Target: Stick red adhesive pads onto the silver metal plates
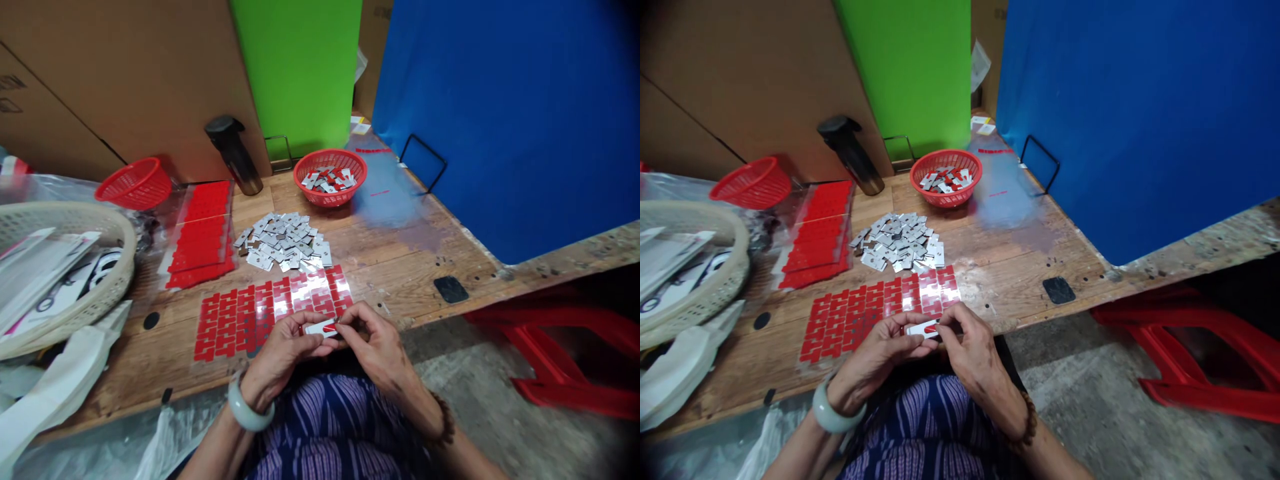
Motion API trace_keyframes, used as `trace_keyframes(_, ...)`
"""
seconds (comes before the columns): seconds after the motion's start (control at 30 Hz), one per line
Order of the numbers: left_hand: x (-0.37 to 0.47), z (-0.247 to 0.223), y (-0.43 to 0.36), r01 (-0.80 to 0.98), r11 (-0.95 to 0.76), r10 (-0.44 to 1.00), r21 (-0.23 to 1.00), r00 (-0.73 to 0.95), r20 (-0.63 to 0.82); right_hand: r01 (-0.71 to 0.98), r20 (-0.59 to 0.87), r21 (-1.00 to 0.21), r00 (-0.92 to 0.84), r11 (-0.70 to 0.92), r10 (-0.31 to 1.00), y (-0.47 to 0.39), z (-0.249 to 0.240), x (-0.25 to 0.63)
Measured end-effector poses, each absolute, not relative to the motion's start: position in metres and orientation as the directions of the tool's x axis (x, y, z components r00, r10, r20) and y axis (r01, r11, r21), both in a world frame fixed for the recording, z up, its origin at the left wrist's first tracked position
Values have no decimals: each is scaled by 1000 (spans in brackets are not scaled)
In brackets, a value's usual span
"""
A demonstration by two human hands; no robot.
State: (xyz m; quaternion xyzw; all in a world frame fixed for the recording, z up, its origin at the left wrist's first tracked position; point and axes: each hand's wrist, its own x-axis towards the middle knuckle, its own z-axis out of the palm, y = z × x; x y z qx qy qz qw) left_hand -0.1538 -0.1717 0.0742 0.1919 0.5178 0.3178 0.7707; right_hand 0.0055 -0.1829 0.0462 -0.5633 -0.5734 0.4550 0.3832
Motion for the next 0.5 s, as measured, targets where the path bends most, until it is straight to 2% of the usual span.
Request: trace_keyframes(0.5, -156, 70, -170, -286, 734, 678, 615, 255, -690, 355, -29, -935, -60, -6, 998, -180, 50, 2)
